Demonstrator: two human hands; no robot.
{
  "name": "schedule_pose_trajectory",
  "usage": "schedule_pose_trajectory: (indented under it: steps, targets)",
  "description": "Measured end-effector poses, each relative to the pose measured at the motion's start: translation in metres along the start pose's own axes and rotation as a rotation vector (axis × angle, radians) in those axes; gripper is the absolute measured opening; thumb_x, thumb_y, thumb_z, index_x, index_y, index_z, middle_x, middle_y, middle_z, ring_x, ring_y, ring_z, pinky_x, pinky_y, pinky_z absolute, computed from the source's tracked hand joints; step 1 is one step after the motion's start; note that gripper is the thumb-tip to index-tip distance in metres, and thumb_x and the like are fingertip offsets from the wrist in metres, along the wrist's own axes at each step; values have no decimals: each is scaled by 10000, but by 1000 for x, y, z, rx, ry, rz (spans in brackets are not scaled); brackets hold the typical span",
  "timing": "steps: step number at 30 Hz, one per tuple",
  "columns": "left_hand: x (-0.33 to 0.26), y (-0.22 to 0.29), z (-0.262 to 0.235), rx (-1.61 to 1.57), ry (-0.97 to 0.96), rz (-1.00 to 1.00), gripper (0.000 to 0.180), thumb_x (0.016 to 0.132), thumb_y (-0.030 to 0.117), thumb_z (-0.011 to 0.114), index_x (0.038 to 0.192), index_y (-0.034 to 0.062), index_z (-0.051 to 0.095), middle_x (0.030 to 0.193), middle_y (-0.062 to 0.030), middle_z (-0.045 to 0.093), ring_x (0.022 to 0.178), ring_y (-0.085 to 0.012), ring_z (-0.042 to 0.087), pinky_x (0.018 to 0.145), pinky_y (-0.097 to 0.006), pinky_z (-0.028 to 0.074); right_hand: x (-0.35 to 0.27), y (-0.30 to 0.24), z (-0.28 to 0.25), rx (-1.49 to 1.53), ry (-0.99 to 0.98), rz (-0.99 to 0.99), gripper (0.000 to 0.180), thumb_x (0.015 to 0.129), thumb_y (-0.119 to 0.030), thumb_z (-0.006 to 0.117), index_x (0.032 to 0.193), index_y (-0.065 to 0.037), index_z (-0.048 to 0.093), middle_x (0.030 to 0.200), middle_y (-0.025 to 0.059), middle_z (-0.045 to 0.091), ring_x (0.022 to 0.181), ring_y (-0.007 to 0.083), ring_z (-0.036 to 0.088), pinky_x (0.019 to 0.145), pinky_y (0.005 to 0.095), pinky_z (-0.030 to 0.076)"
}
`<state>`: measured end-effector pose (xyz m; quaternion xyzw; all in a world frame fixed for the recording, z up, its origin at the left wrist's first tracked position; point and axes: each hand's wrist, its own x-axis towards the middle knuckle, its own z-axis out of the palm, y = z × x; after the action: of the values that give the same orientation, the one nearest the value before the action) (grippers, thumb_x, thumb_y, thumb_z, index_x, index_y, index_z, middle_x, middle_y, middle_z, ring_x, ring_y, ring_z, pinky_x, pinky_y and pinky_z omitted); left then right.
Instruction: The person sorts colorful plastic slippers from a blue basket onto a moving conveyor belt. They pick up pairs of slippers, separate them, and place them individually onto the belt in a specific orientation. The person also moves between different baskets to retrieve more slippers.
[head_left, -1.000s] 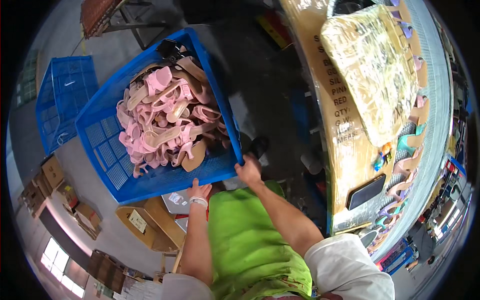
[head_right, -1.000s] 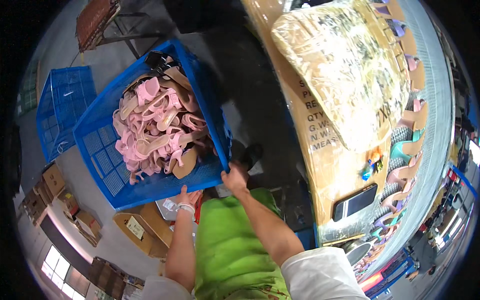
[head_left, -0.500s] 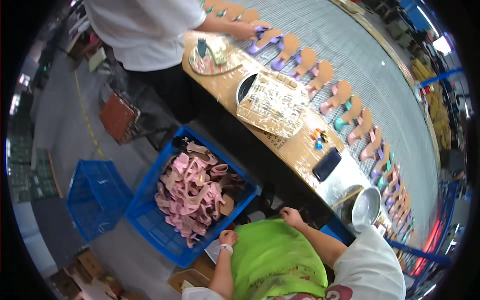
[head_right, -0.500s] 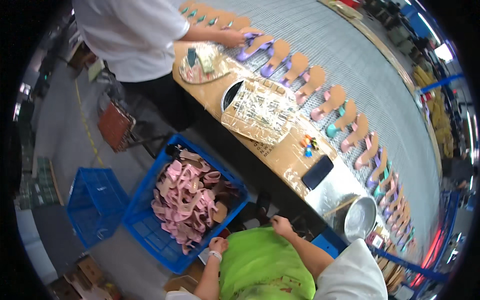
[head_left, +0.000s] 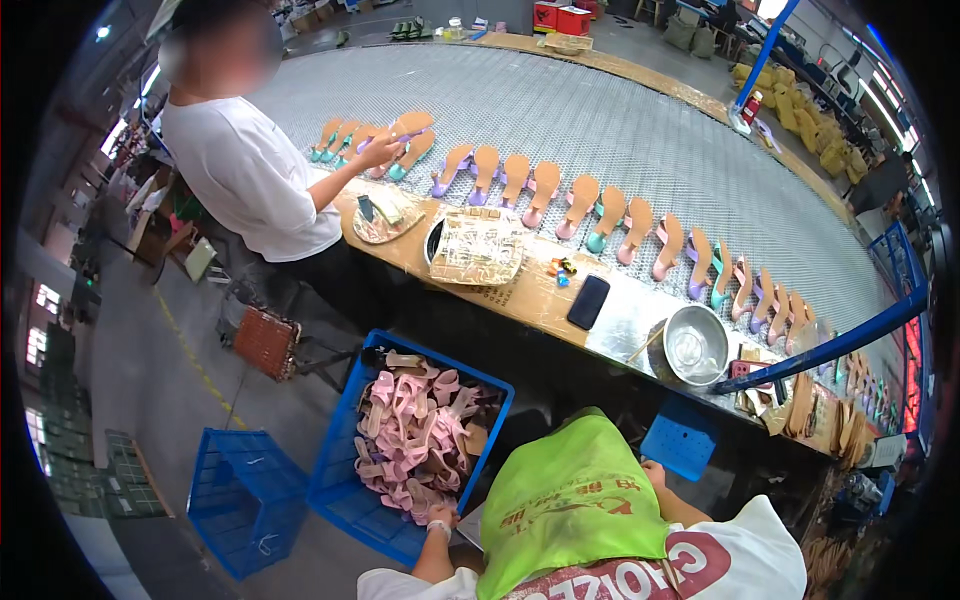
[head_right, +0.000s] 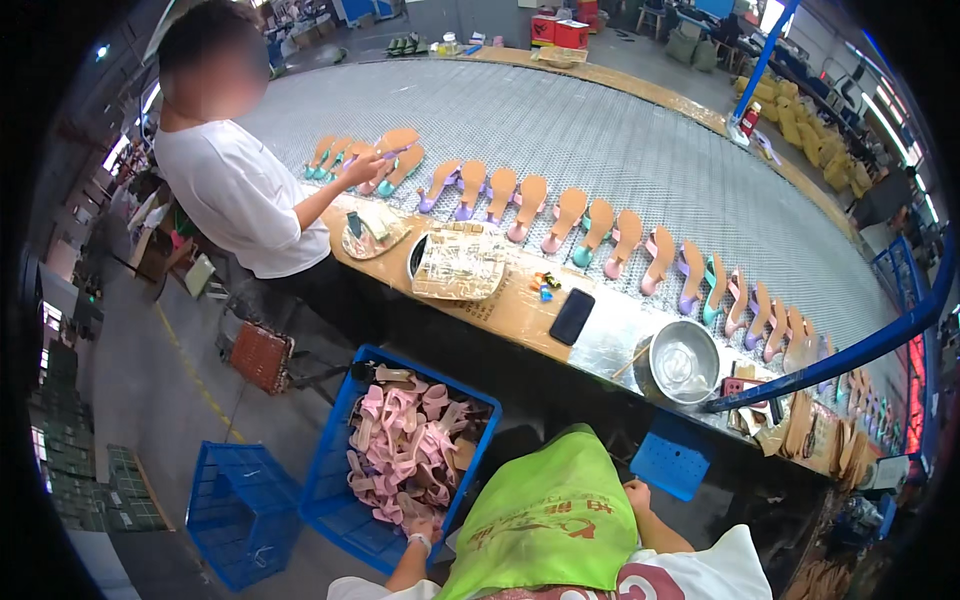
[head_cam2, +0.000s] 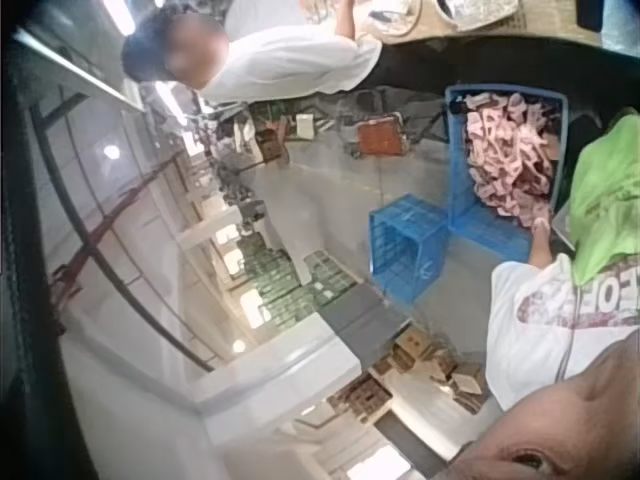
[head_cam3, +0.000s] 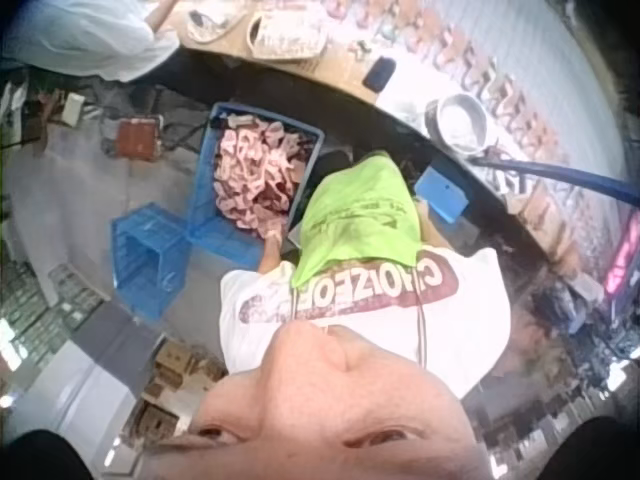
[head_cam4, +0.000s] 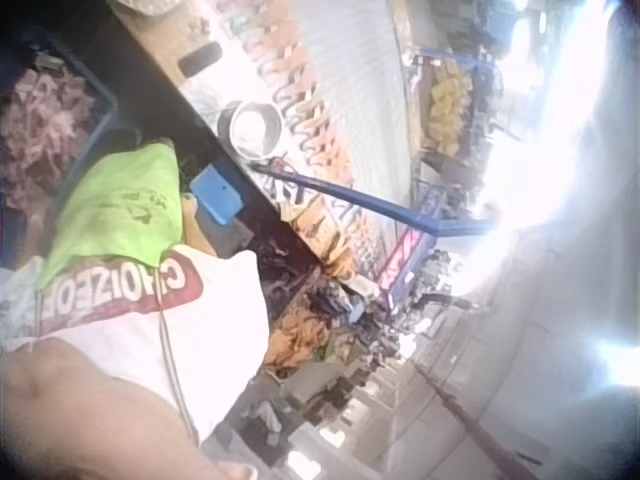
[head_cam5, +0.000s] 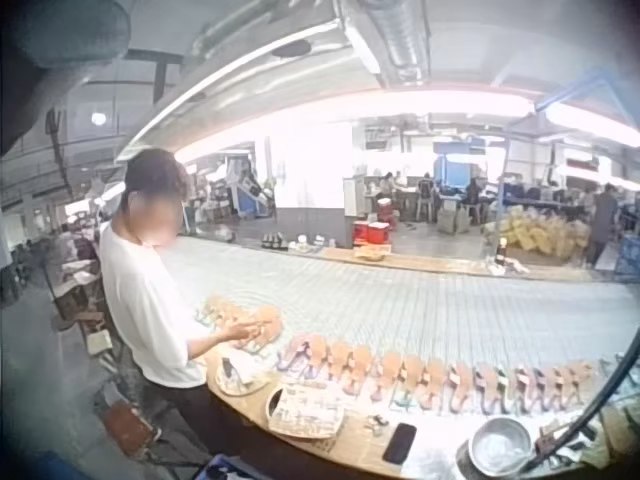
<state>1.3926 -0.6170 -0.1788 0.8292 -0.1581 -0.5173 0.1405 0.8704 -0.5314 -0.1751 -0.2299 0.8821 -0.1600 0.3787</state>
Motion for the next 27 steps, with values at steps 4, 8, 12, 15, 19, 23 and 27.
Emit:
schedule_pose_trajectory:
  steps: [4, 8, 12, 15, 19, 23, 27]
  targets:
    - [-10, 26, 10, -170, -73, 113, 89, 798, 76, 547, 874, 43, 514, 724, -119, 617, 517, -192, 596, 406, -289, 463, 0, -4, -1, 18, 40, 76, 214, 704, -208, 576, 808, -61, 691, 809, 172, 650, 794, 285, 642, 734, 360, 493]
    - [-27, 42, 46, -245, -59, 136, 85, 792, 89, 579, 839, 44, 525, 721, -117, 621, 532, -186, 595, 427, -282, 462, 37, -54, -5, 152, 89, -142, 190, 731, -193, 589, 794, -40, 682, 769, 151, 657, 738, 235, 642, 678, 336, 491]
    - [-31, 24, 78, 74, -13, 251, 92, 780, 108, 603, 830, 36, 576, 737, -110, 639, 648, -200, 623, 570, -309, 495, 58, -157, -24, 468, -234, -411, 126, 738, -60, 583, 837, -8, 640, 677, 25, 597, 613, 75, 528, 552, 225, 422]
    - [-39, 17, 108, 470, 21, 389, 176, 752, 137, 636, 892, 32, 622, 780, -107, 649, 755, -198, 618, 742, -297, 482, 34, -253, -82, 631, -608, -514, 133, 811, -95, 591, 921, -25, 614, 719, -9, 583, 673, 58, 521, 597, 207, 421]
    - [-14, -14, 145, 291, -35, 587, 192, 756, 156, 645, 902, 35, 616, 796, -110, 642, 723, -185, 604, 702, -292, 478, -42, -371, -178, 674, -846, -956, 112, 829, -72, 562, 900, 3, 604, 745, 1, 547, 620, 35, 447, 534, 205, 354]
    - [40, -56, 134, 313, 91, 698, 211, 767, 176, 651, 910, 26, 612, 795, -99, 637, 702, -169, 589, 674, -296, 473, -99, -442, -263, 993, -1159, -1645, 168, 806, -95, 578, 884, 49, 616, 789, 152, 613, 566, 251, 546, 498, 334, 424]
    - [34, -15, 175, 299, 4, 580, 210, 765, 177, 654, 901, 22, 611, 791, -98, 635, 702, -169, 588, 676, -294, 472, -113, -471, -297, 1119, -1293, -1951, 312, 840, -240, 585, 931, 57, 617, 891, 199, 618, 585, 296, 550, 487, 360, 426]
